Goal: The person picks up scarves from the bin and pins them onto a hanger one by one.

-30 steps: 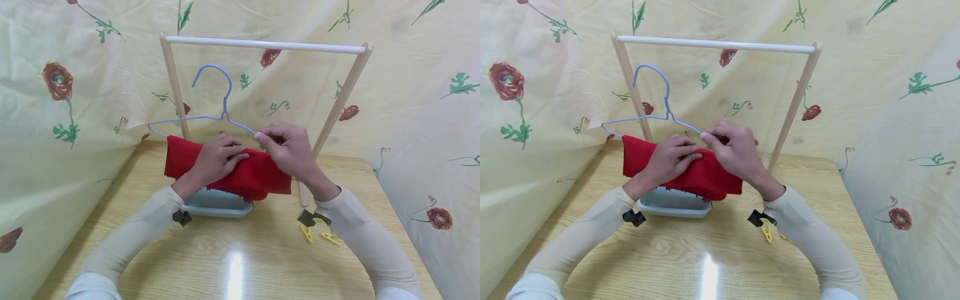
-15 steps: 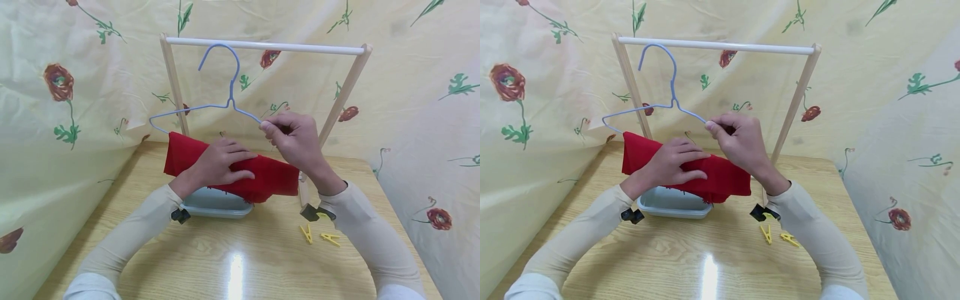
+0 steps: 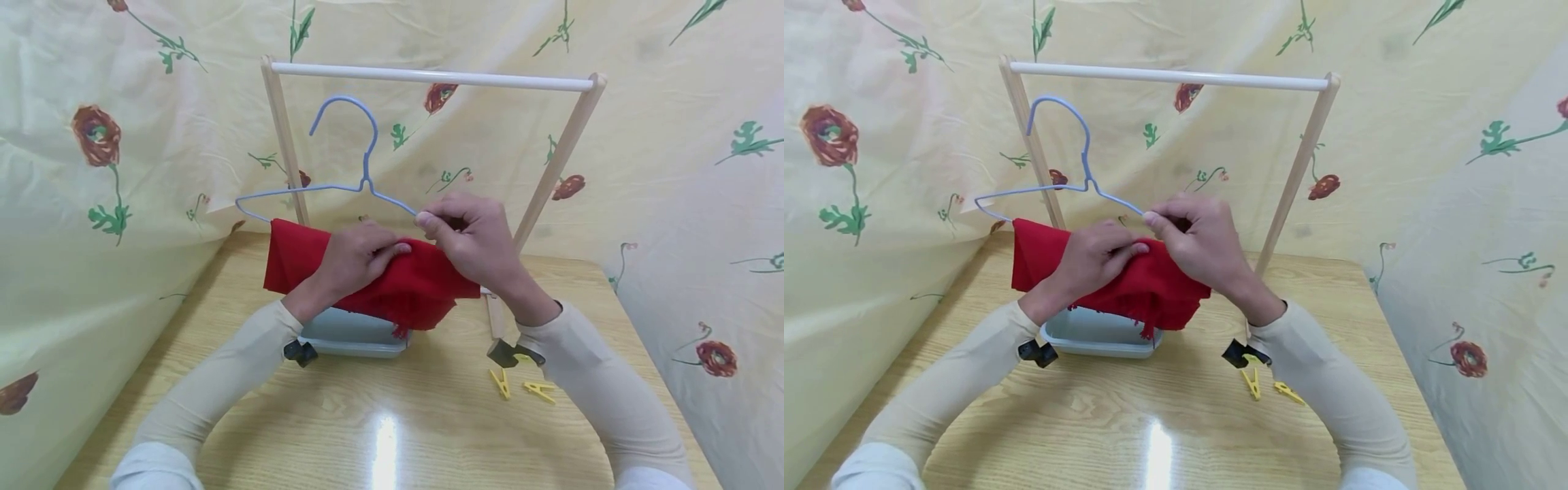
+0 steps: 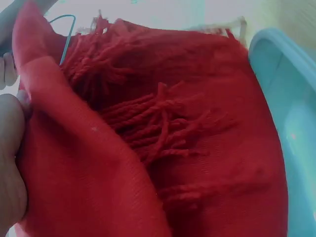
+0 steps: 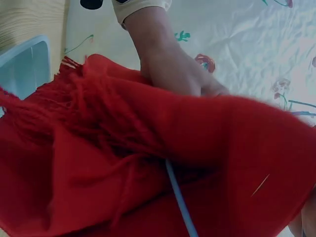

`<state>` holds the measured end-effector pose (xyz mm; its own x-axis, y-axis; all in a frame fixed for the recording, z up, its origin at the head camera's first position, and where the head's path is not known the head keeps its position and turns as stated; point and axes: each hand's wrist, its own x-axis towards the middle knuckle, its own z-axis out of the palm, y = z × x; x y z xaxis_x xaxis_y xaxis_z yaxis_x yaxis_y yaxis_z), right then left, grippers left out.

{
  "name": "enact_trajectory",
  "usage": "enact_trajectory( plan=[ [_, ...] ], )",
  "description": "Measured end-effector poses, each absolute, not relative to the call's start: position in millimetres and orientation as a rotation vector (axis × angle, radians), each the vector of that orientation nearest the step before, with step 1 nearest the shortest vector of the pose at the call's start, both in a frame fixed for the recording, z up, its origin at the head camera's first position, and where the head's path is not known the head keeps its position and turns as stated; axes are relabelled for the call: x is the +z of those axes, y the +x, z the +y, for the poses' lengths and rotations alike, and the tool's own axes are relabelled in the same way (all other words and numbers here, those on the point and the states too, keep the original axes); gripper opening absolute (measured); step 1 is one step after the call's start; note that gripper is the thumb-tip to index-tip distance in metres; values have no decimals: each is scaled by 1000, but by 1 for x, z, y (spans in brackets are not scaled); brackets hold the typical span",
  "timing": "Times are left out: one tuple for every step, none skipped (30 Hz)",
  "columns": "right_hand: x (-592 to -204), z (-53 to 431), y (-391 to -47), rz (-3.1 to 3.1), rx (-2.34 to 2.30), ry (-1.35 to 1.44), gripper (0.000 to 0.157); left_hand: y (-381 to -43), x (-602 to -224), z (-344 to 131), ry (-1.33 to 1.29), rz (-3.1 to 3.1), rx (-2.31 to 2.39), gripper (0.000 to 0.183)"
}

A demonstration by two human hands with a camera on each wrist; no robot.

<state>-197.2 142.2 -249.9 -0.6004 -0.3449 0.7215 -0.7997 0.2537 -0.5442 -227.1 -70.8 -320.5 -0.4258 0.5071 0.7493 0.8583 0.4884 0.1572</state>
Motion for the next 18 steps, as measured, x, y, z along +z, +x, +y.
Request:
enact_trajectory(
  plan=[
    [-250, 142, -197, -2065, 1308, 1038, 5, -227, -320, -71, -1106, -2118, -714, 24],
    [-250, 142, -197, -2061, 1306, 1038, 5, -227, -320, -71, -1100, -2141, -709, 27],
    [-250, 142, -197, -2056, 1308, 1036, 4, -227, -320, -71, -1103, -2164, -703, 29],
    [-250, 143, -198, -2052, 1311, 1034, 4, -227, -320, -71, -1113, -2184, -701, 33],
    [-250, 143, -198, -2049, 1319, 1033, 4, -227, -320, -71, -1128, -2198, -699, 35],
    [-250, 143, -199, -2049, 1326, 1029, 4, -227, -321, -71, -1147, -2200, -699, 37],
    [-250, 144, -199, -2051, 1329, 1021, 4, -228, -321, -71, -1170, -2193, -703, 38],
    [-250, 144, -200, -2053, 1331, 1013, 4, -228, -322, -72, -1195, -2177, -702, 38],
    [-250, 144, -200, -2055, 1334, 1005, 4, -228, -322, -72, -1223, -2154, -704, 37],
    [-250, 144, -201, -2057, 1335, 997, 4, -228, -323, -73, -1251, -2130, -701, 36],
    [-250, 144, -201, -2058, 1336, 988, 4, -228, -323, -73, -1277, -2109, -686, 36],
    [-249, 144, -201, -2058, 1333, 976, 4, -228, -324, -73, -1299, -2095, -664, 37],
    [-249, 144, -201, -2058, 1329, 970, 4, -228, -324, -72, -1322, -2090, -637, 40],
    [-248, 144, -201, -2059, 1327, 968, 4, -227, -325, -72, -1338, -2095, -600, 44],
    [-248, 144, -201, -2060, 1326, 966, 4, -226, -325, -71, -1348, -2111, -556, 50],
    [-247, 144, -201, -2061, 1324, 964, 4, -225, -326, -70, -1353, -2135, -500, 56],
    [-247, 144, -201, -2062, 1322, 960, 4, -223, -327, -69, -1354, -2170, -440, 62],
    [-247, 144, -200, -2062, 1322, 958, 4, -222, -327, -68, -1352, -2204, -387, 67]
  ],
)
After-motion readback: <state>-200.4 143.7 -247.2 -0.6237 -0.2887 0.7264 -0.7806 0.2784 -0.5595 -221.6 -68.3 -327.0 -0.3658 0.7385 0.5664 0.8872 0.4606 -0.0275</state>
